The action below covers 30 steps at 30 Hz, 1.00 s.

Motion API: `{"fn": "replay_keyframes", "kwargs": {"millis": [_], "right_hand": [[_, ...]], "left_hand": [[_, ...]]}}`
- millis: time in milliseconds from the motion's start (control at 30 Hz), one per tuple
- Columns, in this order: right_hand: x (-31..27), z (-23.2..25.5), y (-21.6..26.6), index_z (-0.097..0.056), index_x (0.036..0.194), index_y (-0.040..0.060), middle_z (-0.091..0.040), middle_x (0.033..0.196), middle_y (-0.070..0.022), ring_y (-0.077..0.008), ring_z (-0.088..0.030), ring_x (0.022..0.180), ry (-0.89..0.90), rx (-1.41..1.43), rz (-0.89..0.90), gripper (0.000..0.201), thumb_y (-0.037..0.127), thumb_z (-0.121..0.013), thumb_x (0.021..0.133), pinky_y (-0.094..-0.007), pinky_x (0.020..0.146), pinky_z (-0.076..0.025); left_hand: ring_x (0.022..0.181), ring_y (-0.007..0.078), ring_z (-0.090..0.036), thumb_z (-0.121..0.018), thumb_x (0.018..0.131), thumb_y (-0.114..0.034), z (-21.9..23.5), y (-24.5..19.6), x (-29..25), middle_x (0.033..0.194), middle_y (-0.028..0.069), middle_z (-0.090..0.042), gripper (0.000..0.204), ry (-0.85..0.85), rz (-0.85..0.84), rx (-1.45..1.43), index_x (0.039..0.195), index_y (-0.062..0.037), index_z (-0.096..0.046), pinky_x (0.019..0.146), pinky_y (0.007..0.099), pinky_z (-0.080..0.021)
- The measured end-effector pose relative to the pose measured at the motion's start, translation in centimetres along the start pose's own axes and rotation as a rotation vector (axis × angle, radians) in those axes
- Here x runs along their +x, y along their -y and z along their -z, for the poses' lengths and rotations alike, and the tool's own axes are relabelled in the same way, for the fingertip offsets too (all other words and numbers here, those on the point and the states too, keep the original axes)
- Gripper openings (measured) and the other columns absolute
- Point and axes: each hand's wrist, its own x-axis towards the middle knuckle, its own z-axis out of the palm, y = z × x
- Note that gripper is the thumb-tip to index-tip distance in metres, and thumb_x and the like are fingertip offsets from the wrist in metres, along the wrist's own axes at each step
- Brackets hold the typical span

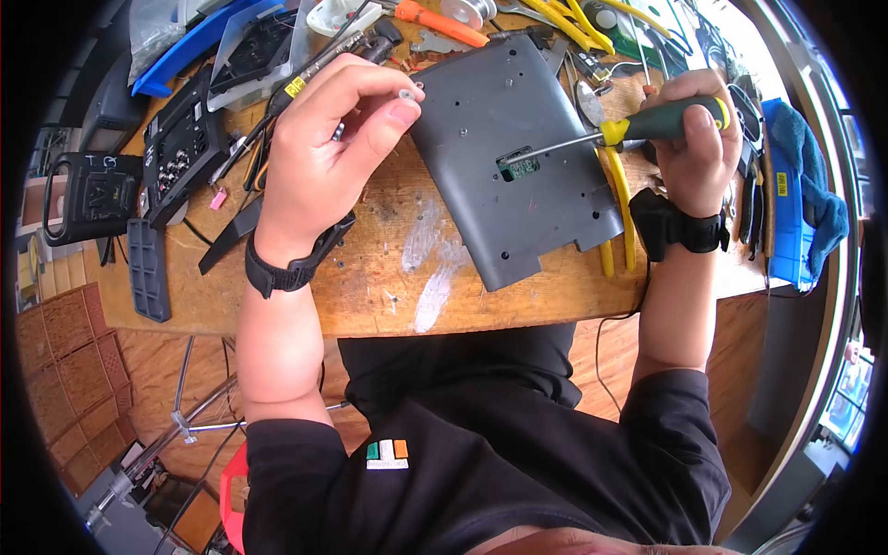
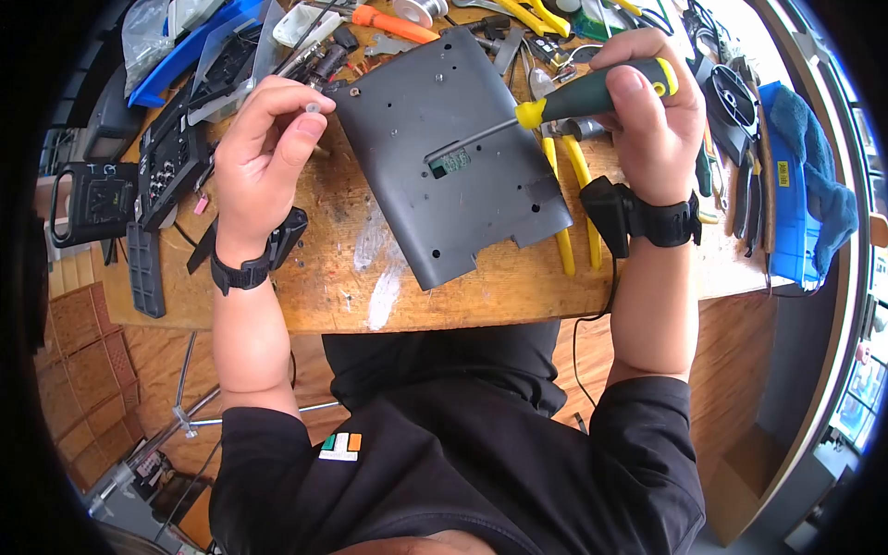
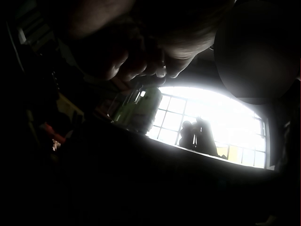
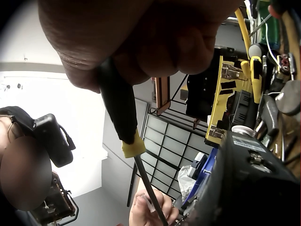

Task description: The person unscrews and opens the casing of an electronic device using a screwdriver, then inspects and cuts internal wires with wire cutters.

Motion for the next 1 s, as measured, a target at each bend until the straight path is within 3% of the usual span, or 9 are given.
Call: {"fn": "replay_keyframes", "kwargs": {"millis": [233,367,433,467,567,767,833,900,1000], "right_hand": [[0.0,-0.1,0.0,-0.063,0.107,0.0023,-0.061,0.087,-0.0006,-0.0028,-0.054,0.067,-0.034,-0.009,-0.011,0.026,0.025,-0.063,0.095,-0.0166,0.056,-0.04],[0.0,-0.3,0.0,-0.062,0.11,0.0002,-0.061,0.085,-0.0019,-0.0036,-0.052,0.064,-0.065,0.05,0.025,0.031,0.026,-0.068,0.095,-0.0187,0.055,-0.039],[0.2,0.5,-0.2,-0.057,0.112,-0.0033,-0.066,0.087,-0.0134,-0.0147,-0.062,0.072,-0.013,0.062,0.023,0.043,0.032,-0.07,0.092,-0.0252,0.064,-0.05],[0.2,0.4,0.1,-0.057,0.112,-0.0021,-0.062,0.081,-0.0097,-0.0096,-0.051,0.064,0.035,0.127,0.047,0.041,0.031,-0.07,0.092,-0.0227,0.056,-0.04],[0.6,-0.1,0.1,-0.057,0.114,-0.0008,-0.06,0.078,-0.0061,-0.0067,-0.043,0.057,0.032,0.207,0.154,0.029,0.021,-0.066,0.097,-0.0221,0.052,-0.036],[0.7,0.8,0.5,-0.057,0.109,0.0017,-0.06,0.077,-0.0094,-0.0107,-0.047,0.053,-0.092,0.122,0.217,0.027,0.022,-0.061,0.092,-0.0241,0.049,-0.04],[1.1,0.7,1.1,-0.057,0.107,0.0015,-0.06,0.077,-0.01,-0.0125,-0.05,0.053,-0.141,0.091,0.246,0.027,0.023,-0.058,0.091,-0.0248,0.049,-0.042],[1.4,0.1,2.0,-0.058,0.104,0.001,-0.061,0.077,-0.0115,-0.0176,-0.059,0.057,-0.374,0.037,0.284,0.026,0.023,-0.055,0.09,-0.0277,0.051,-0.05],[1.2,0.9,4.4,-0.057,0.103,-0.0005,-0.062,0.078,-0.0131,-0.0214,-0.064,0.061,-0.233,-0.018,0.322,0.026,0.024,-0.058,0.093,-0.0302,0.054,-0.055]], "left_hand": [[0.069,0.0029,-0.052,-0.072,0.092,-0.006,0.1,-0.1,-0.5,0.085,-0.0022,-0.062,0.009,0.005,0.115,-0.009,0.101,-0.0048,-0.069,0.057,0.0198,-0.036],[0.065,0.0046,-0.05,-0.073,0.09,-0.006,-0.2,-0.4,-0.2,0.079,-0.0028,-0.062,0.008,0.028,0.068,0.017,0.097,-0.0047,-0.069,0.056,0.0214,-0.036],[0.074,0.0063,-0.056,-0.068,0.094,-0.006,0.6,-0.8,-0.3,0.088,0.0005,-0.066,0.008,0.119,0.13,0.098,0.101,-0.0035,-0.067,0.065,0.022,-0.042],[0.083,0.008,-0.062,-0.064,0.097,-0.006,0.7,-1.0,-0.4,0.098,0.0038,-0.07,0.008,0.223,0.193,0.179,0.104,-0.0022,-0.065,0.074,0.0225,-0.048],[0.084,0.0078,-0.065,-0.064,0.097,-0.006,0.3,-1.2,-0.4,0.097,0.0043,-0.073,0.008,0.231,0.199,0.151,0.104,-0.0023,-0.065,0.075,0.0225,-0.049],[0.089,0.0168,-0.068,-0.061,0.098,-0.006,-0.2,-1.1,-0.9,0.097,0.0054,-0.071,0.01,0.306,-0.007,0.013,0.105,-0.0042,-0.068,0.079,0.0304,-0.053],[0.091,0.0208,-0.065,-0.062,0.098,-0.011,-0.1,-1.4,-0.8,0.097,0.0054,-0.069,0.011,0.409,-0.133,0.157,0.105,-0.0056,-0.07,0.082,0.0335,-0.051],[0.092,0.0245,-0.063,-0.062,0.098,-0.015,-0.5,-1.4,-1.1,0.098,0.0057,-0.068,0.014,0.405,-0.117,0.123,0.105,-0.0065,-0.071,0.083,0.036,-0.049],[0.09,0.0249,-0.063,-0.062,0.099,-0.014,-0.8,-1.3,-1.1,0.096,0.005,-0.068,0.013,0.402,-0.121,0.118,0.105,-0.0065,-0.071,0.082,0.0361,-0.049]]}}
